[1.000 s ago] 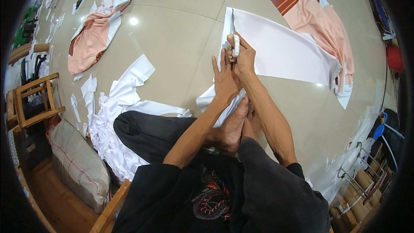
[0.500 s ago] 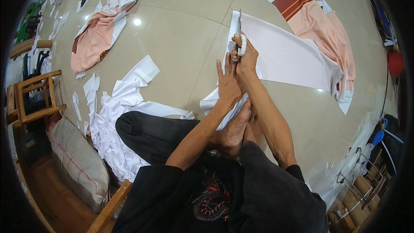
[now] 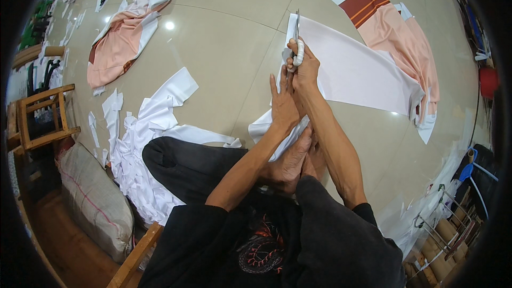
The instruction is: The person sits on the floor and uses shears to cut a large piece of light pink fabric with a striped border into smaller rectangular pieces. The person repeatedly folds the fabric, cuts along the edges, and sets the cut pieces aside.
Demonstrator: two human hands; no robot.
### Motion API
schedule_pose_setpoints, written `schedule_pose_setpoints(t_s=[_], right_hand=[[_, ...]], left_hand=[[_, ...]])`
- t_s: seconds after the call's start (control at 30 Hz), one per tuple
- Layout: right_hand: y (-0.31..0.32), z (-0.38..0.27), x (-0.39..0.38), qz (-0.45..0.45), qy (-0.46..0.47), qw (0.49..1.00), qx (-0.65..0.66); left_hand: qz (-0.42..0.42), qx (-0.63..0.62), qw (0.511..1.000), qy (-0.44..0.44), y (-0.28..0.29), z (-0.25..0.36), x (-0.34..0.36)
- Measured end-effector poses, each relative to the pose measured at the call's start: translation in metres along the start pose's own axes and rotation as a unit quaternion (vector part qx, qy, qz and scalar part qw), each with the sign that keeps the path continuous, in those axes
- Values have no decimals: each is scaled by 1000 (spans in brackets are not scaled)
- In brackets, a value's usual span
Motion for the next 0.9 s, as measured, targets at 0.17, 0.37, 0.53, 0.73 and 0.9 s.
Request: schedule_pose_setpoints(t_s=[0.17, 0.37, 0.53, 0.73, 0.9], right_hand=[[-6, -1, 5, -1, -8, 1000, -29], [31, -33, -27, -92, -21, 995, 36], [86, -72, -80, -69, 1, 998, 3], [161, -103, -110, 32, 41, 999, 4], [252, -131, -147, 194, 121, 952, -202]], left_hand=[[15, 12, 1000, -16, 0, -2, -1], [-127, -15, 975, -184, 26, -18, -66], [-227, -2, 926, -303, 59, -55, -122], [-195, -259, 936, 136, 91, -116, -120], [350, 1, 876, 332, 241, -266, -255]])
Point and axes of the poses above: each hand's wrist, its own x-axis towards the middle knuckle, its own y-axis out of the back of the hand, z = x × y, the point moved 2 cm from there along x, towards the middle knuckle, and after that the axes turned 3 degrees about -z, right-handed, at the moved point
